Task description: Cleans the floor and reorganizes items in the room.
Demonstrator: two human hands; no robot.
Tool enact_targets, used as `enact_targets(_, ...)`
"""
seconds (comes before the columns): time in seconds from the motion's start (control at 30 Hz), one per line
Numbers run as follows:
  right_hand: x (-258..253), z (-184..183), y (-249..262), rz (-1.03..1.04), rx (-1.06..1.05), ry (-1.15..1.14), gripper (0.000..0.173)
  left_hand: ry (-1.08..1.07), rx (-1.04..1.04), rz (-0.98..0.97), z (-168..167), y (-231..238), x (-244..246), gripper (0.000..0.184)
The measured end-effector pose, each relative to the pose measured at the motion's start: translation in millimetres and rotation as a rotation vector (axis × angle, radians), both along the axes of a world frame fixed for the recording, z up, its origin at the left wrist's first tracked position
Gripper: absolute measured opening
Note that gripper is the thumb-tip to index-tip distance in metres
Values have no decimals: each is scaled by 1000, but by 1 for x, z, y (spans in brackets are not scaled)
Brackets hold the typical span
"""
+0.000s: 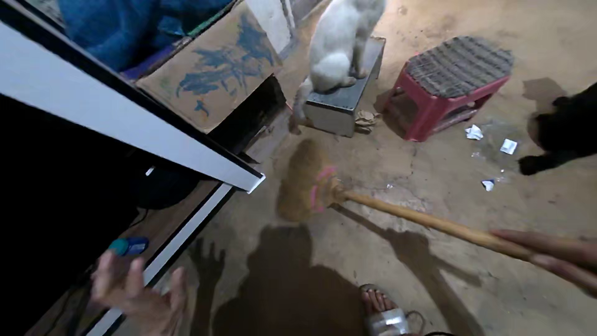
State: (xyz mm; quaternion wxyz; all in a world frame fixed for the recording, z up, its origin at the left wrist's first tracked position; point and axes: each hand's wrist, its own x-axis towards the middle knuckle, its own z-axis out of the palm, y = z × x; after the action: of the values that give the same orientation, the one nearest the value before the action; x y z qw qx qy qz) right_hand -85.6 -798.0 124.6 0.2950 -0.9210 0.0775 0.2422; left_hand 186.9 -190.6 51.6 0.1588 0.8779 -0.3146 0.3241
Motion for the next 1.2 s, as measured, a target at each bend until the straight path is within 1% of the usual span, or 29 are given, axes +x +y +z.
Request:
enact_targets(0.03, 26, -5, 20, -6, 3, 95, 42, -34, 37, -106, 10, -29, 18, 59)
enact_targets(0.13, 75, -78, 47, 71, 17, 262, 41, -159, 112, -350, 54, -115, 58, 58)
enact_targets(0.2, 87, -126, 52, 99, -31, 408, 42, -245, 116, -419, 87, -160, 77, 59)
enact_targets(0.27, 87, -166, 48, 114, -36, 512, 46, -308, 121, -441, 118, -197, 90, 61)
enact_targets(0.33, 82, -186, 44, 146, 29, 539, 50, -309, 152, -468, 140, -233, 101, 63)
enact_targets(0.4, 86, -183, 39, 170, 56, 516, 48, -302, 208, -548, 150, -269, 114, 60)
enact_targets(0.43, 95, -174, 34, 161, 41, 488, 47, -289, 251, -595, 148, -282, 120, 56)
enact_targets(0.5, 128, -137, 16, 108, -6, 315, 45, -224, 332, -658, 132, -287, 128, 46)
enact_targets(0.53, 149, -121, 5, 79, -65, 145, 42, -174, 354, -676, 120, -285, 126, 43)
enact_targets(0.57, 170, -112, -6, 55, -142, -89, 37, -114, 374, -686, 105, -281, 123, 43)
enact_targets(0.63, 215, -111, -28, 50, -293, -540, 29, 19, 450, -646, 69, -271, 112, 46)
enact_targets(0.67, 239, -114, -39, 67, -349, -717, 32, 115, 502, -599, 52, -267, 108, 50)
enact_targets(0.7, 262, -118, -53, 89, -407, -823, 36, 252, 548, -538, 35, -266, 106, 55)
enact_targets(0.73, 280, -122, -67, 107, -459, -869, 41, 445, 565, -466, 20, -269, 107, 59)
enact_targets(0.77, 293, -126, -82, 122, -503, -868, 46, 681, 541, -380, 7, -275, 110, 64)
enact_targets(0.8, 300, -130, -99, 123, -537, -825, 52, 914, 453, -296, -6, -281, 116, 69)
enact_targets(0.83, 304, -134, -116, 109, -582, -756, 54, 1106, 303, -222, -20, -287, 122, 71)
enact_targets(0.9, 302, -133, -143, 50, -625, -617, 60, 1310, 16, -120, -44, -300, 135, 70)
enact_targets(0.97, 294, -132, -165, -9, -657, -565, 64, 1415, -123, -75, -63, -309, 149, 71)
enact_targets(1.03, 286, -138, -187, -111, -673, -532, 64, 1507, -239, -48, -85, -314, 162, 74)
enact_targets(1.07, 285, -136, -191, -177, -673, -514, 53, 1544, -324, -35, -94, -317, 170, 76)
enact_targets(1.1, 287, -130, -185, -245, -666, -488, 38, 1565, -404, -18, -102, -321, 178, 78)
enact_targets(1.13, 292, -118, -168, -282, -649, -453, 31, 1566, -487, -2, -110, -328, 191, 81)
enact_targets(1.2, 309, -96, -120, -237, -574, -371, 37, 1532, -620, 10, -119, -344, 212, 93)
